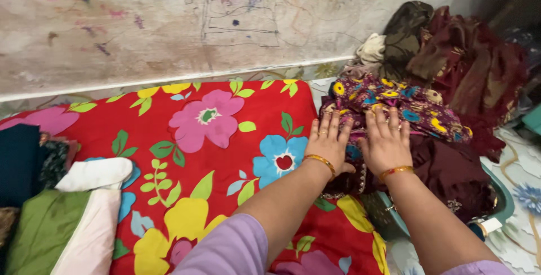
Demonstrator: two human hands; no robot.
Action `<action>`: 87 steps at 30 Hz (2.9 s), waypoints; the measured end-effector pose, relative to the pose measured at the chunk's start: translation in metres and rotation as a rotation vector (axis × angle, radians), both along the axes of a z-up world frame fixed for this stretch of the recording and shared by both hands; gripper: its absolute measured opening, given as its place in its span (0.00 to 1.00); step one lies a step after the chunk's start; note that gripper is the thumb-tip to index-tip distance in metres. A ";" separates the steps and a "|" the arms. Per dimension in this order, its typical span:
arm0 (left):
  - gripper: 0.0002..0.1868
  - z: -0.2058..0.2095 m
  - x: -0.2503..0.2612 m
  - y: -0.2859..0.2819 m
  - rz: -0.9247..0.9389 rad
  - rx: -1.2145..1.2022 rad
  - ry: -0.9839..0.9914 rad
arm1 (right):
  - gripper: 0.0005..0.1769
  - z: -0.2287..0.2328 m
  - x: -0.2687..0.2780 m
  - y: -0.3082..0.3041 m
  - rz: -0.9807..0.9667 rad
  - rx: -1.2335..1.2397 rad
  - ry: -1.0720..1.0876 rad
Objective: The person folds a pair of white socks and places them on a stack of folded clothes. Then the person unfolds a maroon embroidered garment, smooths it, and folds it neatly on the same stack.
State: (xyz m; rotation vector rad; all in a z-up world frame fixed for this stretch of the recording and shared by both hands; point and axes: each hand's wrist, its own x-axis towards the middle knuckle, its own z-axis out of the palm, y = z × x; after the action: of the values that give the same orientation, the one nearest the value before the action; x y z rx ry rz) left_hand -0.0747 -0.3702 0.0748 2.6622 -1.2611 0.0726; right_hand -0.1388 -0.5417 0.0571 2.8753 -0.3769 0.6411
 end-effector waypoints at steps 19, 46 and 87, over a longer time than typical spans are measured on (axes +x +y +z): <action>0.68 -0.038 -0.031 -0.081 -0.256 0.248 0.038 | 0.45 -0.116 -0.091 -0.128 -0.726 0.501 0.080; 0.53 0.023 0.046 -0.032 -0.068 -1.705 1.334 | 0.30 0.101 0.015 0.131 0.763 0.287 -0.741; 0.37 0.008 0.128 0.318 0.524 -1.246 0.381 | 0.29 0.085 0.183 0.282 0.708 1.687 -0.002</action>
State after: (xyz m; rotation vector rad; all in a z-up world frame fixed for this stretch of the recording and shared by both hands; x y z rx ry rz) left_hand 0.0530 -0.0526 0.0831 1.6703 -0.1757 0.2917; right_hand 0.0445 -0.2598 0.1416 4.7047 0.4202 0.4495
